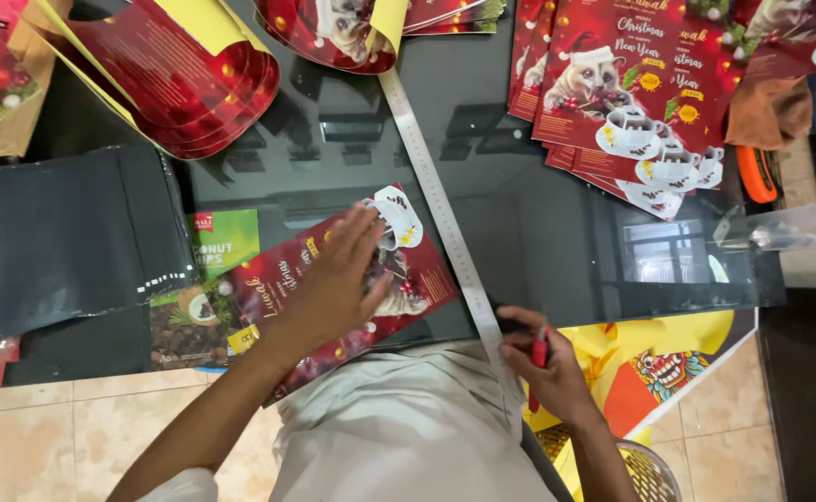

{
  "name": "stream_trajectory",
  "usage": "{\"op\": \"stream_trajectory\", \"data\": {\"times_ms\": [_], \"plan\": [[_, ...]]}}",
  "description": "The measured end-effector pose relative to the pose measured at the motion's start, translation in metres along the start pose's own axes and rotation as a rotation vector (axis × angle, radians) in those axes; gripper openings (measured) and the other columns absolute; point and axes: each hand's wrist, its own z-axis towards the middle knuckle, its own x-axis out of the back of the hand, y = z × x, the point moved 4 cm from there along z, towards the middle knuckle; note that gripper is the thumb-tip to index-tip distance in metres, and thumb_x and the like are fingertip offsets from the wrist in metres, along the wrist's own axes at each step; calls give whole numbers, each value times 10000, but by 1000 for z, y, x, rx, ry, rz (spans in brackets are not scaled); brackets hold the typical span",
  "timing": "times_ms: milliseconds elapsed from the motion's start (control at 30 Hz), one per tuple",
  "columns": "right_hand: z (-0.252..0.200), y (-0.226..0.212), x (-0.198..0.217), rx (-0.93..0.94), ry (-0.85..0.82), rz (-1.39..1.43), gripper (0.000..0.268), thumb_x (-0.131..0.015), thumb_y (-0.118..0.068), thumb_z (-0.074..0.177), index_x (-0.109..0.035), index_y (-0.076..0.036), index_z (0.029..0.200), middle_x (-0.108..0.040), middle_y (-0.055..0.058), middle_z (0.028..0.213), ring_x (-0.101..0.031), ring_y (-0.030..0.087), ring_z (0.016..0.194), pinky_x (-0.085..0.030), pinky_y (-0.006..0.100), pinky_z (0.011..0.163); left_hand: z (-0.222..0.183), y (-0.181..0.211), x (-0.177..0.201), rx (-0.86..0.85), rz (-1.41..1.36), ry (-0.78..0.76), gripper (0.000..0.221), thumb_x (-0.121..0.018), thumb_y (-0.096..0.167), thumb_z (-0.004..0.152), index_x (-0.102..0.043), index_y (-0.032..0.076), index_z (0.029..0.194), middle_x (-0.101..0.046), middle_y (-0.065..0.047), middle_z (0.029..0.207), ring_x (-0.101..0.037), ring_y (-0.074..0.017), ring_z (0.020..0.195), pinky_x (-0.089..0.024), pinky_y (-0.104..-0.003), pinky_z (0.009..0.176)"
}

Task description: The person trims the edges of printed plastic packaging using a box cutter and a metal ruler on a table.

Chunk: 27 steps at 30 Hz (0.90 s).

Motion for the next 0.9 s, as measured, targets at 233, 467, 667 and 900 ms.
{"op": "stream_trajectory", "data": {"times_ms": [233,467,667,900], "plan": [[-3,4,-11,-107,62,63,568,-693,-61,923,-593,-106,1480,-706,43,854,-584,118,764,-471,254,677,53,11,-19,-72,-34,94,945,-655,219,925,-54,7,1623,-64,-227,1717,-89,-376,1601,-124,-533,1295],[6,9,-12,-122,81,-1,478,-713,-88,910,-617,-112,1378,-790,115,954,-744,191,947,-599,325,874,70,11,-37,-126,300,250,788,-558,387,884,-386,8,1553,-308,-202,1660,-317,-411,1523,-275,-561,1225],[7,12,-5,-164,51,-27,449,-688,-101,926,-628,-132,1369,-822,142,1068,-765,240,1033,-588,364,920,72,17,-31,-112,333,166,1031,-525,723,964,-251,-47,1592,-232,-230,1680,-169,-358,1579,-115,-489,1297],[9,10,-5,-126,-12,41,463,-682,-136,920,-602,-100,1375,-843,179,1039,-837,283,967,-620,371,920,71,16,-33,-113,314,140,1047,-496,739,967,-221,-53,1594,-210,-238,1683,-169,-356,1583,-143,-474,1297]]}}
